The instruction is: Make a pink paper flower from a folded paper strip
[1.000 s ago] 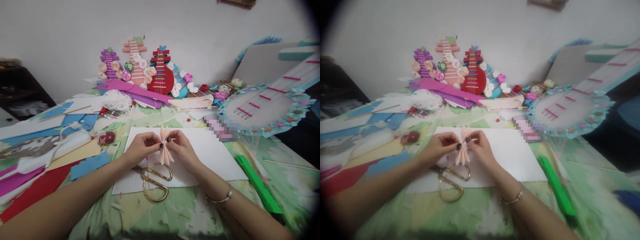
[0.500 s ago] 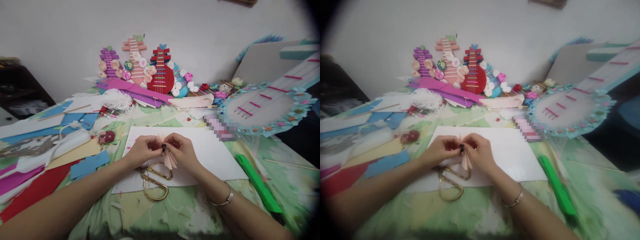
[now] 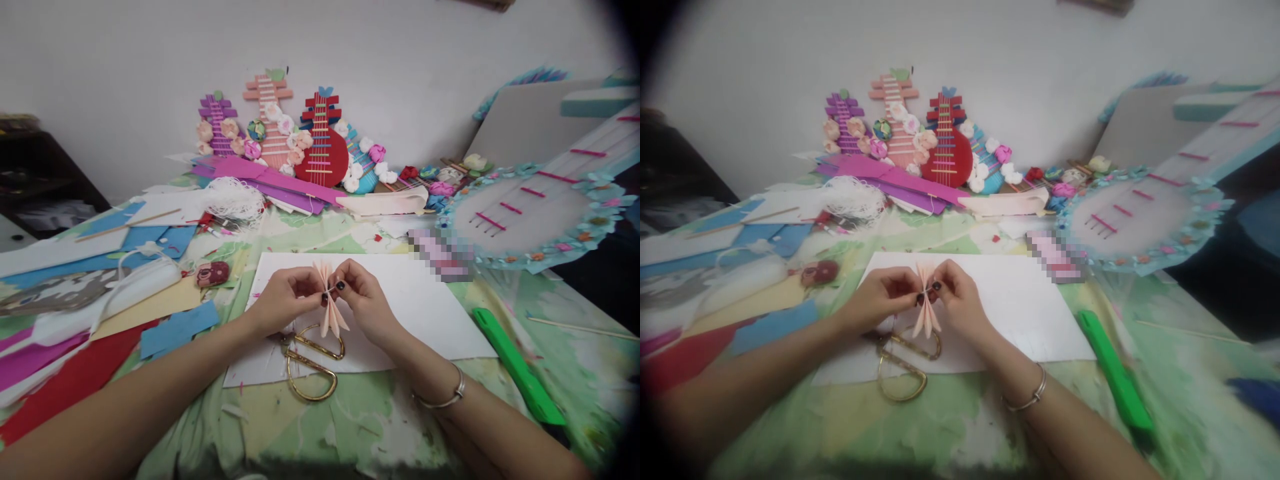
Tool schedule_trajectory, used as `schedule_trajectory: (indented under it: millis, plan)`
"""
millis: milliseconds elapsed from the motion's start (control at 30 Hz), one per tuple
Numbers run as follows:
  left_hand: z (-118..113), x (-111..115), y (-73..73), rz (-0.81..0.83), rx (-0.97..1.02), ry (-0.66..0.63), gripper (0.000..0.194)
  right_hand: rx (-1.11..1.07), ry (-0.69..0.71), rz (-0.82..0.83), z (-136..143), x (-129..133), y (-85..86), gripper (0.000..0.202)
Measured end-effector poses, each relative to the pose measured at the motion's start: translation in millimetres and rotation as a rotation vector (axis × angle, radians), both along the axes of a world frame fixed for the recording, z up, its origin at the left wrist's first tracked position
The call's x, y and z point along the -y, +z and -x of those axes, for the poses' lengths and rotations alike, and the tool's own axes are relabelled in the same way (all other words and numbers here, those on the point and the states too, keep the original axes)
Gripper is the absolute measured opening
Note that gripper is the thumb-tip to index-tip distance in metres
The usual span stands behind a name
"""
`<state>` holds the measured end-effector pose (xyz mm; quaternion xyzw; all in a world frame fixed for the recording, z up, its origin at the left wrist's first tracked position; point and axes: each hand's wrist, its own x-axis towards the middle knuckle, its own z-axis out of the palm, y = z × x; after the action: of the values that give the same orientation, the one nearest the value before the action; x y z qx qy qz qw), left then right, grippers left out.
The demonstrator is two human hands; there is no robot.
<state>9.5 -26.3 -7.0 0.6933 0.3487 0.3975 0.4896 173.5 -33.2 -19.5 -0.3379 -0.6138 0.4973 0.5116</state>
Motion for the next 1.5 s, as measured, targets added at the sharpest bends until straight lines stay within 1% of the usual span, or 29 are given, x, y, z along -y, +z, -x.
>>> schedule_trajectory:
  millis: [167,333,433,600,800,1000,1067,1200,1267,1367,1433,1500]
  plan:
    - [0.7,0.2,0.1,0.029,0.065,-0.037,0.002,-0.077,-0.001,0.01,1.9,1.4,-0.6,0.015]
    - [1.8,-0.8,-0.8,0.101,0.117,-0.072,0.001,-0.143,0.013,0.051,1.6,0.1,-4.9,0.017]
    - [0.9,-0.7,-0.4,0.147,0.132,-0.105,0.003,-0.107,-0.016,0.051,-0.5,-1.4,-4.2,0.019]
    - [-1.2,0.8,3.1,0.162,0.118,-0.138,0.008,-0.023,-0.088,0.013,-3.0,-2.7,0.9,0.023]
    - [-0.2,-0.9,1.5,0.178,0.13,-0.113,0.007,-0.007,-0.086,0.06,-2.2,-0.1,1.3,0.023]
    - [-0.5,-1.2,1.1,0.193,0.097,-0.095,0.004,-0.007,-0.038,0.087,-0.7,2.9,1.6,0.023]
    - [-1.5,-0.8,2.1,0.201,0.103,-0.083,0.003,0.013,-0.054,0.078,-0.4,3.0,2.2,0.022]
    - [-2.4,-0.3,2.1,0.203,0.117,-0.052,0.002,0.049,-0.149,0.097,-0.6,2.2,3.2,0.022]
    - [-2.0,-0.3,1.3,0.199,0.122,-0.044,0.002,0.014,-0.099,0.166,-0.7,2.0,3.7,0.024]
    - [-0.9,-0.9,0.9,0.175,0.126,-0.066,0.001,-0.102,0.047,0.283,-0.8,2.5,5.0,0.028]
    - [-0.1,-1.7,1.2,0.116,0.121,-0.066,0.003,-0.179,0.097,0.322,-0.7,2.9,6.2,0.031]
    - [0.5,-2.5,1.5,0.041,0.106,-0.039,0.004,-0.231,0.12,0.327,-0.5,3.1,7.4,0.032]
